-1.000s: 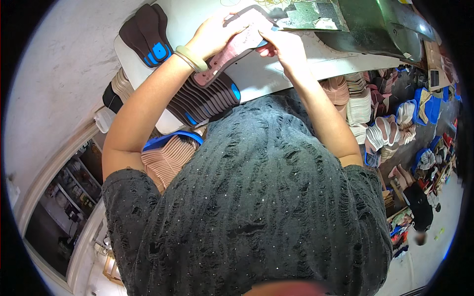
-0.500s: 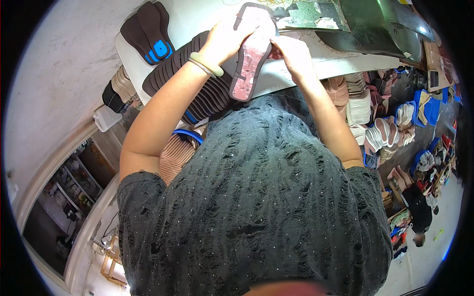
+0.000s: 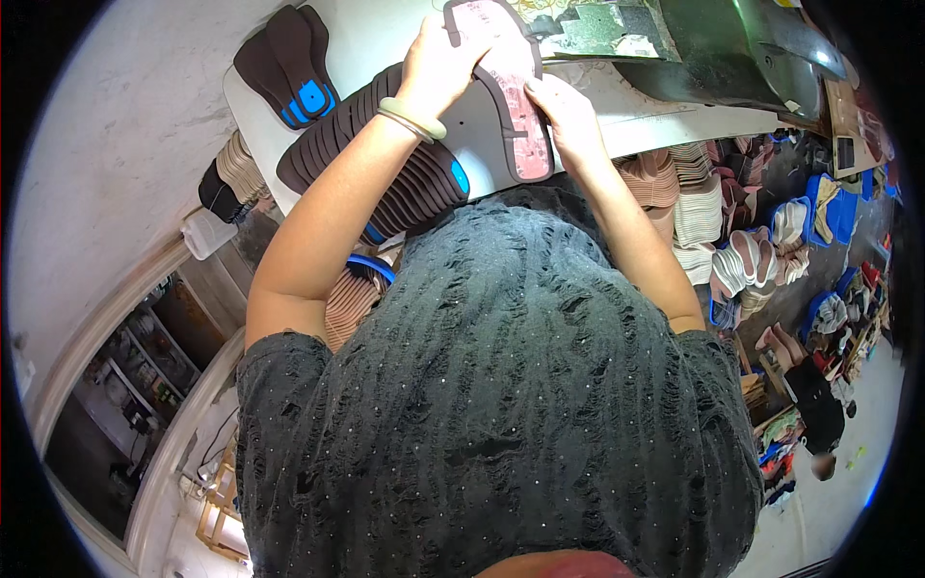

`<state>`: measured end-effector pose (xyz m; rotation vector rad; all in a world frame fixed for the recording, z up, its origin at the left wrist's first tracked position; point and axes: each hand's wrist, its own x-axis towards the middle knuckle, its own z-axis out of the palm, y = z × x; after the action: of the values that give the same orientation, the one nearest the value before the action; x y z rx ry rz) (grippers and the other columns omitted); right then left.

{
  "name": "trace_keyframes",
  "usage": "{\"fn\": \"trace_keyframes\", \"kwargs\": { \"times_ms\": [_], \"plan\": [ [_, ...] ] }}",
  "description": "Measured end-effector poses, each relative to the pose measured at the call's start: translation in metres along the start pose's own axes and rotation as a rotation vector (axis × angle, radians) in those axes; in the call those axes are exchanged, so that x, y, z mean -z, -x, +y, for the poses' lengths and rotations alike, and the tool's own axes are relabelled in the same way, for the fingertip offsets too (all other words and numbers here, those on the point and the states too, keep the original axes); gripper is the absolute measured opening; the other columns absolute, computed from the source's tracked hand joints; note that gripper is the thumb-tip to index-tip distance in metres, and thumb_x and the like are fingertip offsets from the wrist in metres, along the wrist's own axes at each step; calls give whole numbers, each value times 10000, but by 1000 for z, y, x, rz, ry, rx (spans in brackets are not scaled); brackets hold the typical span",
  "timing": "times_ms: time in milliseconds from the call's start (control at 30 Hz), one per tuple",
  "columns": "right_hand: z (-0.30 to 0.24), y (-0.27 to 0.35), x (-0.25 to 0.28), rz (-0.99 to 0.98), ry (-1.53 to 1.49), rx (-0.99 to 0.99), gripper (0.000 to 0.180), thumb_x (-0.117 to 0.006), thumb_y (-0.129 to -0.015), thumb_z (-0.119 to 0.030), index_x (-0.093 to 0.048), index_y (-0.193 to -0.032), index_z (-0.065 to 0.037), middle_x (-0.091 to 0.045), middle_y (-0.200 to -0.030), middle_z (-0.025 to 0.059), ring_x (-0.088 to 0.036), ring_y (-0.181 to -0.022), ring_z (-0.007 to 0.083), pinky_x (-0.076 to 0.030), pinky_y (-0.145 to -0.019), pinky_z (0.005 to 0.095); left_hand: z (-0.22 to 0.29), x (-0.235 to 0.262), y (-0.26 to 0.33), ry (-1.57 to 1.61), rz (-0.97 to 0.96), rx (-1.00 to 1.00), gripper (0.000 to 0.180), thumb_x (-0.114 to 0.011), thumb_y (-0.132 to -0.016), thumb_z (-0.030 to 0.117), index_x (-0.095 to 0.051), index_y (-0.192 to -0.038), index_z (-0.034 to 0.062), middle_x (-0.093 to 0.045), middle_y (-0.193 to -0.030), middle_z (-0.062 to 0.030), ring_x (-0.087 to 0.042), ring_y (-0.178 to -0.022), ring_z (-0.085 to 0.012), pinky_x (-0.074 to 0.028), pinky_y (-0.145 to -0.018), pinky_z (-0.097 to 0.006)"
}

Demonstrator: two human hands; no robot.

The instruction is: The recorder is manually inspecting and sorting shoe insoles/components at a manufacturing workbench.

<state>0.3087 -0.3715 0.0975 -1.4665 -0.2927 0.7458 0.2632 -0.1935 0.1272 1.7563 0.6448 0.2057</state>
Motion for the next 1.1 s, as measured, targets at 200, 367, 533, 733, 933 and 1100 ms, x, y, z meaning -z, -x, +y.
{"fn": "trace_keyframes", "kwargs": {
  "times_ms": [200, 367, 533, 733, 933, 1100],
  "plan": [
    [9, -2, 10, -99, 224, 222, 192, -571, -885, -162, -620, -954, 11, -604, -891, 35, -552, -833, 88, -436, -774, 233, -36, 3, -5, -38, 66, -146, 365, -665, -811, 213, -541, -1050, -33, -606, -994, -105, -590, -873, -130, -487, -730, -258],
    [-13, 8, -2, -159, -151, -126, 288, -491, -935, -226, -591, -1070, 8, -617, -1058, 82, -582, -950, 175, -449, -863, 305, -2, 9, 36, 566, -32, 2, 303, -584, -856, 77, -497, -1129, -20, -597, -1031, -87, -590, -909, -145, -483, -813, -269],
    [-30, 3, -14, -195, -525, -293, 321, -490, -933, -275, -603, -1051, 2, -629, -951, 36, -572, -843, 106, -466, -743, 271, 9, 17, 55, 592, -53, -28, 347, -599, -832, 52, -458, -1141, -17, -583, -1044, -92, -573, -959, -159, -464, -855, -280],
    [-13, 5, -21, -105, 253, 366, 254, -499, -891, -149, -589, -1075, 1, -642, -991, 134, -625, -899, 232, -481, -815, 306, 4, 15, 68, 318, 85, -125, 393, -646, -808, 77, -435, -1121, -31, -597, -999, -119, -590, -917, -179, -478, -813, -290],
    [-18, 4, -42, -35, 689, 580, 291, -482, -852, -74, -571, -1120, -4, -610, -1047, 204, -607, -961, 288, -464, -871, 341, 1, 17, 76, 123, 297, -203, 276, -641, -820, 82, -476, -1007, -36, -604, -937, -109, -584, -848, -164, -477, -759, -291],
    [-13, -9, -46, -133, -232, -257, 417, -445, -939, -352, -580, -1035, 30, -636, -934, 113, -618, -810, 182, -498, -708, 273, -14, 29, 75, 332, 234, -72, 286, -630, -835, 89, -482, -1039, -46, -612, -930, -102, -590, -820, -135, -474, -751, -252]
  ]
}}
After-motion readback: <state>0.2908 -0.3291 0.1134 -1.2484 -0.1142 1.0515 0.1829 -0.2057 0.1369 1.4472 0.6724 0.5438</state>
